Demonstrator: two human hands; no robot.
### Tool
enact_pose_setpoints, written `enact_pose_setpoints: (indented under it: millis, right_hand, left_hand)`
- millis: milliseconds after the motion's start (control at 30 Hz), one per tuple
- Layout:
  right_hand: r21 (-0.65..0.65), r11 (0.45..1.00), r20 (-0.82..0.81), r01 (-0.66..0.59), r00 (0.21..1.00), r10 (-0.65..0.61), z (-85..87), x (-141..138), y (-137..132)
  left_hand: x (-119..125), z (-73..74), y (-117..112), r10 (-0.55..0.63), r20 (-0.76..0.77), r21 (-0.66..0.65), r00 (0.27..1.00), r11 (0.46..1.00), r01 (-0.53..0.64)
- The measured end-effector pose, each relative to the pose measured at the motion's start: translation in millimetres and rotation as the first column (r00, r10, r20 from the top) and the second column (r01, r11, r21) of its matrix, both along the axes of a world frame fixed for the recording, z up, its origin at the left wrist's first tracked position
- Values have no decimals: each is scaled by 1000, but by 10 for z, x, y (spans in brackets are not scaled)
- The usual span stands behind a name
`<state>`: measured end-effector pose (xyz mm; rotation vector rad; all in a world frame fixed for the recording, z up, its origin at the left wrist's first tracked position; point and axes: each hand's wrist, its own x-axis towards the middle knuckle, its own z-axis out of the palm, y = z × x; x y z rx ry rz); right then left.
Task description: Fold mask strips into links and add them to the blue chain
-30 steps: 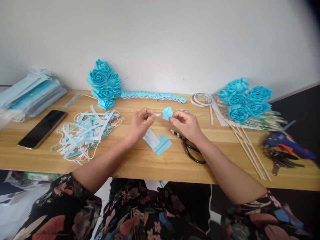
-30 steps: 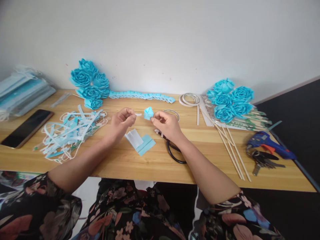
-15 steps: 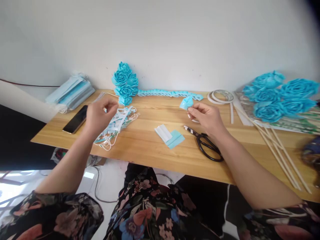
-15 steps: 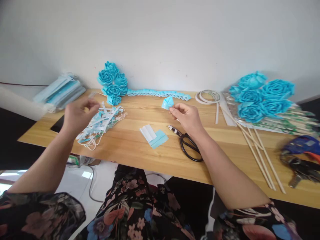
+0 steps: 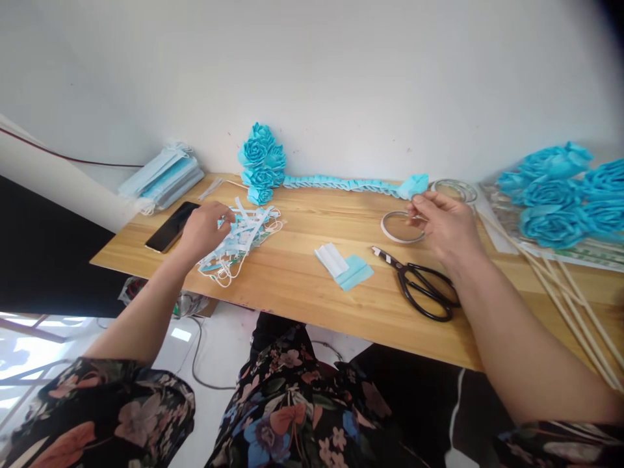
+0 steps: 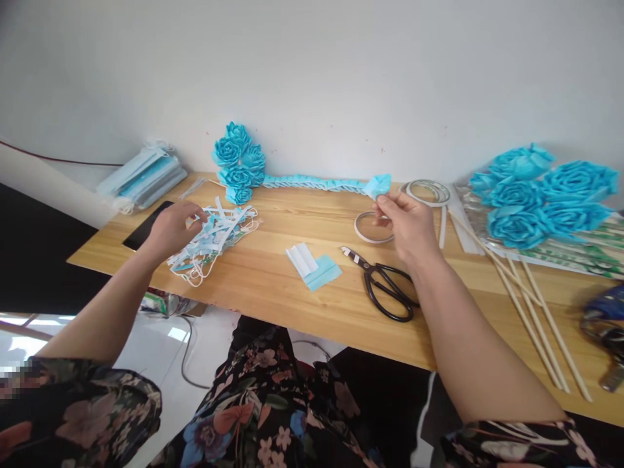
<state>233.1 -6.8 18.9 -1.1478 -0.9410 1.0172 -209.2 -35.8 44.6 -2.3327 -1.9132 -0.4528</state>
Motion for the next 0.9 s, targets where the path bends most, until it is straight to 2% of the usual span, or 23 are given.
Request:
enact_pose_setpoints:
  millis: [167,267,400,500,600,733,800,900]
  right_hand:
    - [3,1000,-17,30,999,-30,2,75,36]
    - [10,998,-61,68,996,-67,24,177,72]
    - [-3,990,-128,144,981,-143,47,340,126]
    - [-76,986,-133,146,979,-155,63,432,175]
    - [-157,980,-118,121,983,-140,93,497,253]
    - [-216,975,-89,45,994,-66,109,547,388]
    - [-242,970,-107,34,992,-62,83,550,445]
    - [-288,955,-151,66,982,-113,13,538,492]
  left_hand:
    - [54,42,14,-59,71,22,996,998,58]
    - [283,118,36,-147,145,84,978,987,136]
    - [881,204,169,-317,245,98,916,948,302]
    - [1449,201,348,-441,274,4,854,889,458]
    - [2011,124,581,-480,223,-109,849,853,511]
    - [2634,-58,932,-536,103,-149,838,825,546]
    - [2857,-153,1089,-528,24,-175,849,834,523]
    - [3060,-270,1260,-510,-67,-203,858,849,488]
